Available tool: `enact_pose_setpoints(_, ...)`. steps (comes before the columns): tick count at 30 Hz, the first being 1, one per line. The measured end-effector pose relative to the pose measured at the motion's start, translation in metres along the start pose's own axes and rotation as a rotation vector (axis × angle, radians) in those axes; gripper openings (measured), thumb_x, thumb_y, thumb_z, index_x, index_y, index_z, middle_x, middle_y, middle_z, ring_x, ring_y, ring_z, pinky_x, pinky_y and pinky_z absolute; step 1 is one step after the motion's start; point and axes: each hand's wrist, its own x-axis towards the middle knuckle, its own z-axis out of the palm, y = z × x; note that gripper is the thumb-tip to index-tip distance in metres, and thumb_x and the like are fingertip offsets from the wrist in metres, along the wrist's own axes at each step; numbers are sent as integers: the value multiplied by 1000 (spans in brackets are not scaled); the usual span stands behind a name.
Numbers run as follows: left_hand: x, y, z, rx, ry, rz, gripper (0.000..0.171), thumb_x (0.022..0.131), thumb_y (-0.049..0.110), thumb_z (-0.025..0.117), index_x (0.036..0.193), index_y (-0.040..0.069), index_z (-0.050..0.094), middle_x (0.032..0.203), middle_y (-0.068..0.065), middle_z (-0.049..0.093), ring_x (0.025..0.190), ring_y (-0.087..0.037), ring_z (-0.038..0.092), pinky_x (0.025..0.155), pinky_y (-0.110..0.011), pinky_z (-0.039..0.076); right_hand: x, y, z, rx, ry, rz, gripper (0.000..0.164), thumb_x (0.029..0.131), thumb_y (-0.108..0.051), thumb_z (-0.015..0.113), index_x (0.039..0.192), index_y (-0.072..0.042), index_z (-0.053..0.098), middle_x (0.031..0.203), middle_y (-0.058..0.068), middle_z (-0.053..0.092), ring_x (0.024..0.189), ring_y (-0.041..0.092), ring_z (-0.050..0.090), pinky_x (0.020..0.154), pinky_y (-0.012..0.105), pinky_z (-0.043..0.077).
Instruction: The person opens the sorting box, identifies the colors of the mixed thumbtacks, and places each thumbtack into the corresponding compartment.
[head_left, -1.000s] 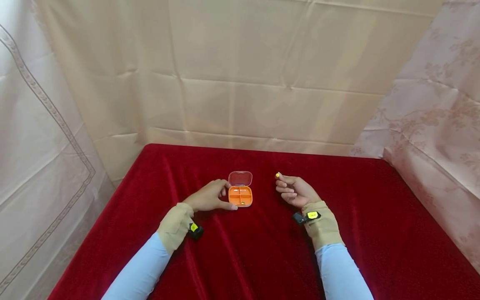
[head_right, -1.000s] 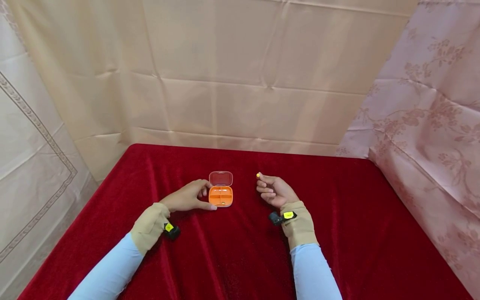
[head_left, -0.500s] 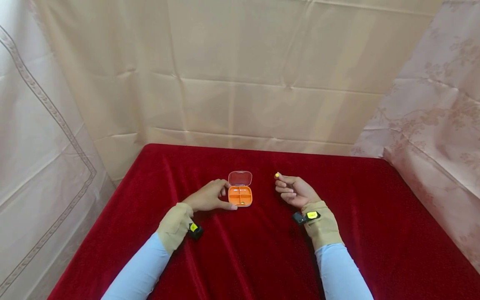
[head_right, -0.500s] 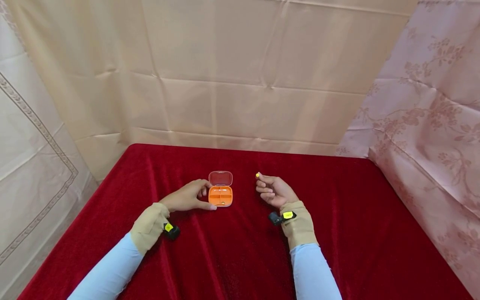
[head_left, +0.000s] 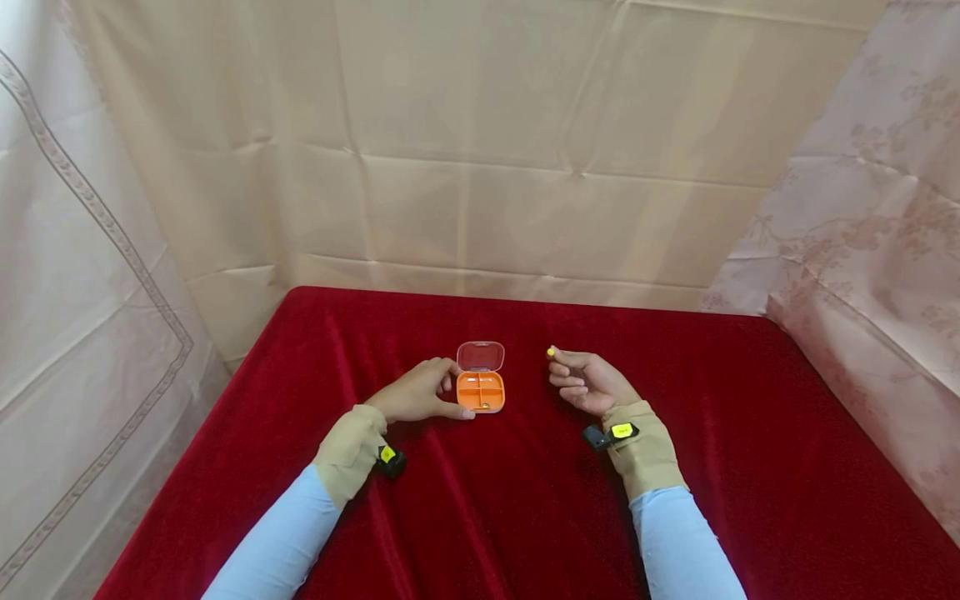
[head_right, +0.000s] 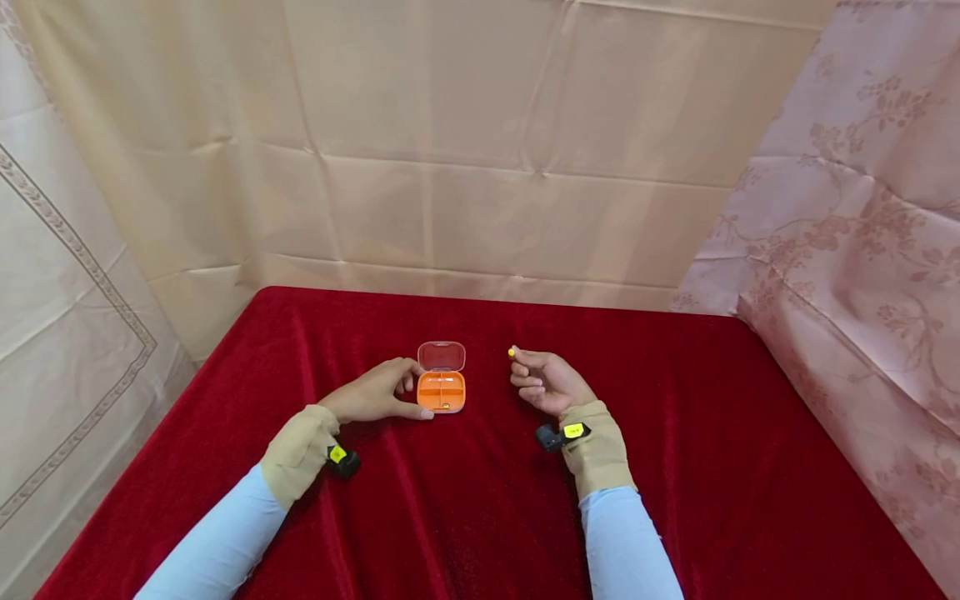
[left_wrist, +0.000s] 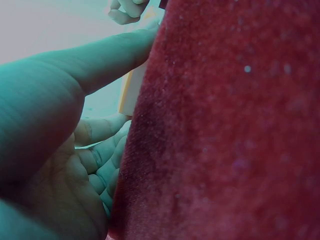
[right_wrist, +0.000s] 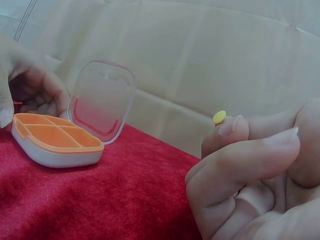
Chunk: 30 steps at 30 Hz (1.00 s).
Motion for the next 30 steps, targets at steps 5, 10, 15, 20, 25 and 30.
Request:
enact_pose_setpoints(5, 1, -1, 0, 1, 0, 0, 66, 73, 48, 81, 119, 9, 55, 95, -4, 51, 90, -18, 46, 75, -31, 43, 0, 1, 3, -25, -15, -11, 35, 111, -17, 20, 93, -8, 49, 74, 0, 31, 57, 7, 15, 46, 15, 21)
enact_pose_setpoints(10, 0, -1, 0, -1, -1, -1, 66, 73, 48, 81, 119, 8, 55, 95, -4, 51, 90, -18, 47, 75, -31, 42, 0, 2, 5, -51, 0, -21, 35, 110, -16, 22, 92, -8, 51, 73, 0, 34, 57, 7, 15, 45, 15, 21)
enact_pose_setpoints(15, 0, -1, 1, 3, -2, -14, 67, 73, 49, 81, 120, 9, 55, 95, -4, 51, 90, -18, 47, 75, -31, 43, 2, 4, 4, -68, 13, -22, 32, 110, -15, 25, 92, -8, 51, 73, 0, 35, 57, 7, 16, 45, 16, 21)
enact_pose_setpoints(20, -1, 1, 1, 6, 0, -22, 67, 73, 49, 81, 120, 9, 55, 95, -4, 51, 90, -18, 47, 75, -30, 43, 3, 6, 7, -85, 3, -27, 33, 110, -13, 23, 93, -7, 51, 74, 0, 38, 58, 8, 14, 45, 15, 21)
enact_pose_setpoints(25, -2, 2, 0, 11, 0, -23, 68, 74, 47, 81, 121, 7, 55, 96, -4, 52, 90, -17, 47, 75, -30, 42, 4, 7, 8, -121, 24, -31, 32, 110, -12, 25, 95, -7, 53, 73, 0, 40, 56, 7, 16, 44, 15, 21)
enact_pose_setpoints(30, -1, 3, 0, 11, 2, -19, 69, 73, 48, 81, 121, 7, 55, 96, -4, 52, 89, -17, 47, 75, -30, 42, 6, 8, 8, -144, 28, -26, 30, 109, -11, 26, 95, -7, 52, 73, 0, 38, 54, 7, 18, 43, 15, 22)
